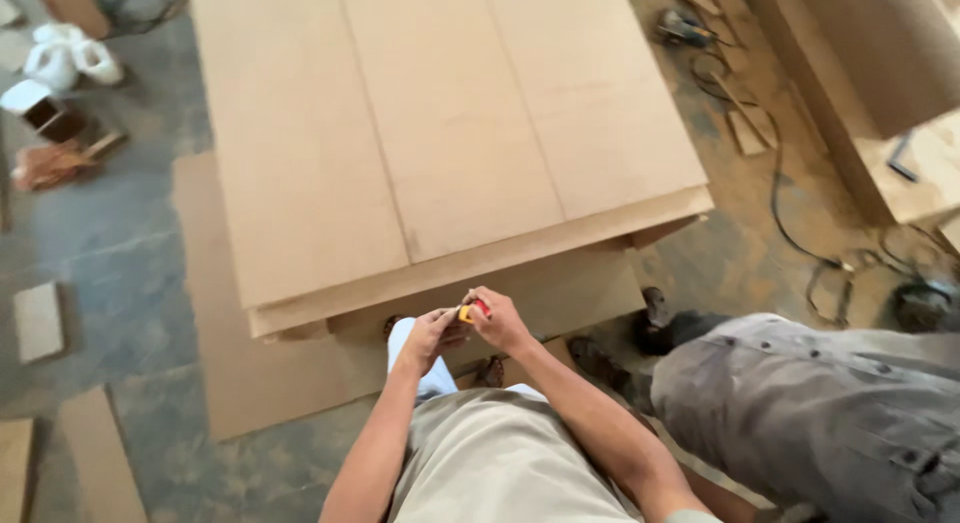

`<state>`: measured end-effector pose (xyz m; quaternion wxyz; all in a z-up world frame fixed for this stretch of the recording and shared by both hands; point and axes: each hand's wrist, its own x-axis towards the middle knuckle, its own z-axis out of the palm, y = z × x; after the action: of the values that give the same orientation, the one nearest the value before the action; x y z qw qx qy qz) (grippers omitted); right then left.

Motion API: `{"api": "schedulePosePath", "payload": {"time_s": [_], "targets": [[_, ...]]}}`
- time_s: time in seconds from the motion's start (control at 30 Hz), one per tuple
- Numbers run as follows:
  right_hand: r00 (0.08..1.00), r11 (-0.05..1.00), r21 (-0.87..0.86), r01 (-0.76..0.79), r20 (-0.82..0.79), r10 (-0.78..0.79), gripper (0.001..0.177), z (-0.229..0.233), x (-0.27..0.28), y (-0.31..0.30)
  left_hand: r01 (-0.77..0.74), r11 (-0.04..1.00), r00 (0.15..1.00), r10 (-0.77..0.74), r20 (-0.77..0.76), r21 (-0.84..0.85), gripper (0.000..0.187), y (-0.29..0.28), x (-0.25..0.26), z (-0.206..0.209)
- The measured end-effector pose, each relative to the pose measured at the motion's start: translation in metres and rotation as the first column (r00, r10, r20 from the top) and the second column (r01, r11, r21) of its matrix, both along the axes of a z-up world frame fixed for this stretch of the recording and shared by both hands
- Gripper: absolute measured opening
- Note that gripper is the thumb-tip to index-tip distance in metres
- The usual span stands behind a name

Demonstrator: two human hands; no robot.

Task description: The person measures a wooden cabinet with a tape measure and marks it with a pencil. They then lift a large wooden panel and place it on a workbench, followed by measuring and marking the panel.

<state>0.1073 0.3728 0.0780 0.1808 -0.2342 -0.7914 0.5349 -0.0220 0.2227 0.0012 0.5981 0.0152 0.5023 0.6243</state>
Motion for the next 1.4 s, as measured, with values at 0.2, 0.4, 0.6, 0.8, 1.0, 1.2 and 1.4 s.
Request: {"api": "schedulePosePath", "payload": {"time_s": [0.2,0.4,0.6,0.8,1.0,1.2,1.4], "targets": [[0.995,0.994,-0.027,-0.104,0.006,0.104,0.013,-0.017,-0.004,-0.014,0.006,0.998,0.998,-0.003,0.057,-0.060,0.026,-0.018,-0.007,-0.006],[0.982,0.988,-0.021,-0.156,0.107,0.157,0.018,-0.027,0.012,-0.024,-0.082,0.989,0.997,0.080,-0.020,-0.122,0.021,-0.030,-0.010,-0.009],[0.953,0.980,-0.058,-0.190,0.230,0.198,0.025,-0.061,0.030,0.004,-0.473,0.878,0.873,0.455,-0.174,-0.077,0.020,-0.031,-0.031,0.008],[0.943,0.968,-0.094,-0.234,0.219,0.249,0.029,-0.087,0.056,0.002,-0.775,0.630,0.561,0.725,-0.400,0.053,0.017,-0.062,-0.110,0.060],[0.881,0.948,-0.236,-0.216,0.373,0.293,0.028,-0.077,0.047,-0.002,-0.755,0.655,0.609,0.682,-0.405,-0.032,0.020,-0.064,-0.130,0.063],[0.935,0.951,-0.218,-0.218,0.232,0.268,0.027,-0.067,0.028,-0.015,-0.357,0.921,0.905,0.300,-0.301,-0.155,0.024,-0.034,-0.034,0.007],[0.903,0.961,-0.194,-0.198,0.345,0.256,0.027,-0.067,0.018,-0.020,-0.188,0.968,0.951,0.137,-0.278,-0.165,0.024,-0.017,0.014,-0.015]]}}
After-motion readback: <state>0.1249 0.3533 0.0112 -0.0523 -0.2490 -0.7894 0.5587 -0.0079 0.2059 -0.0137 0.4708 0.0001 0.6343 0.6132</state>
